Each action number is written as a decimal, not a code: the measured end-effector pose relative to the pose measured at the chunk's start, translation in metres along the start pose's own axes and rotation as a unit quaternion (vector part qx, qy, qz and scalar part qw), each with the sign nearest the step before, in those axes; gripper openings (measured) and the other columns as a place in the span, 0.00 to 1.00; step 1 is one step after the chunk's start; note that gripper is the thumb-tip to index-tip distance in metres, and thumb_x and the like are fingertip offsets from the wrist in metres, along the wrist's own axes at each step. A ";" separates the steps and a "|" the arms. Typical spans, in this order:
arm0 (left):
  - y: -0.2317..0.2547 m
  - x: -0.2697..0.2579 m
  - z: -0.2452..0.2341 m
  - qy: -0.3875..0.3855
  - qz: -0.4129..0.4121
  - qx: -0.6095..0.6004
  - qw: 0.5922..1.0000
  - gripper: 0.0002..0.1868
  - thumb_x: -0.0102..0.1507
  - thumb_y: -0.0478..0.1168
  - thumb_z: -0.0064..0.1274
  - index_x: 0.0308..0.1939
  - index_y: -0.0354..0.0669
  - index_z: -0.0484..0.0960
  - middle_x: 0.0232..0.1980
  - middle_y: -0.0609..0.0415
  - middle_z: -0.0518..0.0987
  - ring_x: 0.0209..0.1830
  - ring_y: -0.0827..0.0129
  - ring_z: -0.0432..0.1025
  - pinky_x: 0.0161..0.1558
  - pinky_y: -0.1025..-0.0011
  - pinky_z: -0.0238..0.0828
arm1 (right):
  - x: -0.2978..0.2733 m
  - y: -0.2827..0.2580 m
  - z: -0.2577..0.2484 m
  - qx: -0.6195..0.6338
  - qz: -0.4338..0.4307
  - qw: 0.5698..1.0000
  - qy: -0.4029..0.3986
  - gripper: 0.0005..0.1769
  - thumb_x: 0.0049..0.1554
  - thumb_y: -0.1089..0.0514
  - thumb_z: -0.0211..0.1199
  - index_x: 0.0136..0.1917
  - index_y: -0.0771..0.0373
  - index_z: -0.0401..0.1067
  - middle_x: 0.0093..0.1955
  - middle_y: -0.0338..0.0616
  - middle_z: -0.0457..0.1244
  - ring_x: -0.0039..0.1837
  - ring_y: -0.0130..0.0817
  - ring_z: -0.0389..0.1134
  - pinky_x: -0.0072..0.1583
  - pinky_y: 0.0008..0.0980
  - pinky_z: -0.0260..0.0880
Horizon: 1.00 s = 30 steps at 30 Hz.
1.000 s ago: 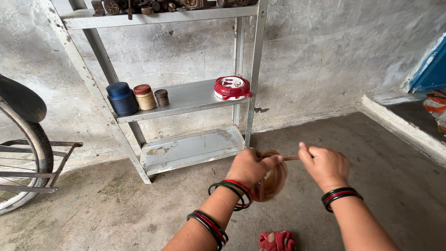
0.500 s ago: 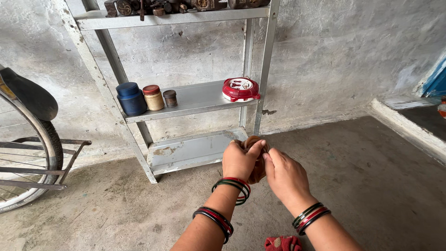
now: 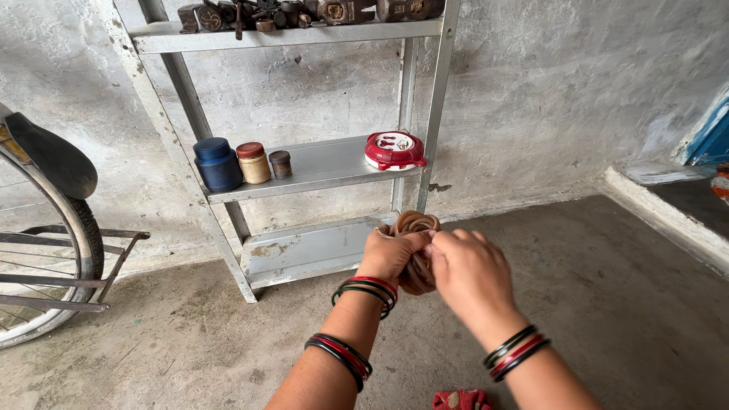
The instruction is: The person coils a brown rubber tube and places it on a metal shelf. Then, they open a white plastic container, pour out a pile of small metal hardware onto the floor, and wipe each piece individually with a red cloth before placing them back into the container.
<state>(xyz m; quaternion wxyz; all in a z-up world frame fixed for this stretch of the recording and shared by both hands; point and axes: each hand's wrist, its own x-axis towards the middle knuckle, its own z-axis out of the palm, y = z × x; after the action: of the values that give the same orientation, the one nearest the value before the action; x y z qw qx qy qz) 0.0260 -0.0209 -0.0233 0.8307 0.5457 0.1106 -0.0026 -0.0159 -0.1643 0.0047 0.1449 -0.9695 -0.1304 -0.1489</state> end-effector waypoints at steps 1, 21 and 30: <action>0.005 -0.001 -0.002 -0.024 0.001 0.004 1.000 0.24 0.51 0.33 0.69 0.49 0.29 0.79 0.41 0.46 0.84 0.37 0.64 0.80 0.41 0.64 0.81 | 0.005 0.005 -0.005 0.029 0.036 0.996 -0.072 0.15 0.64 0.45 0.56 0.50 0.55 0.77 0.48 0.40 0.70 0.54 0.34 0.71 0.59 0.37 0.75; 0.024 -0.012 -0.012 -0.123 0.125 0.270 0.947 0.32 0.52 0.44 0.73 0.53 0.34 0.74 0.46 0.47 0.84 0.46 0.66 0.80 0.48 0.67 0.82 | 0.017 0.017 0.023 0.416 0.098 0.903 -0.051 0.28 0.54 0.59 0.66 0.67 0.56 0.65 0.57 0.41 0.69 0.61 0.33 0.72 0.61 0.35 0.73; 0.028 -0.069 0.032 -0.104 0.109 0.227 0.962 0.29 0.53 0.40 0.67 0.53 0.35 0.69 0.45 0.45 0.82 0.40 0.62 0.82 0.36 0.63 0.85 | 0.001 0.017 0.007 0.134 0.092 0.964 0.209 0.27 0.51 0.62 0.64 0.63 0.50 0.66 0.60 0.43 0.68 0.55 0.50 0.72 0.53 0.45 0.74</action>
<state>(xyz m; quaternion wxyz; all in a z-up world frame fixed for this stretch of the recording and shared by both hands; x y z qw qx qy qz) -0.0315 -0.0469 0.0274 0.6868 0.7257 -0.0399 0.0059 -0.0078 -0.1777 -0.0050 0.3102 -0.8964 -0.0259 -0.3157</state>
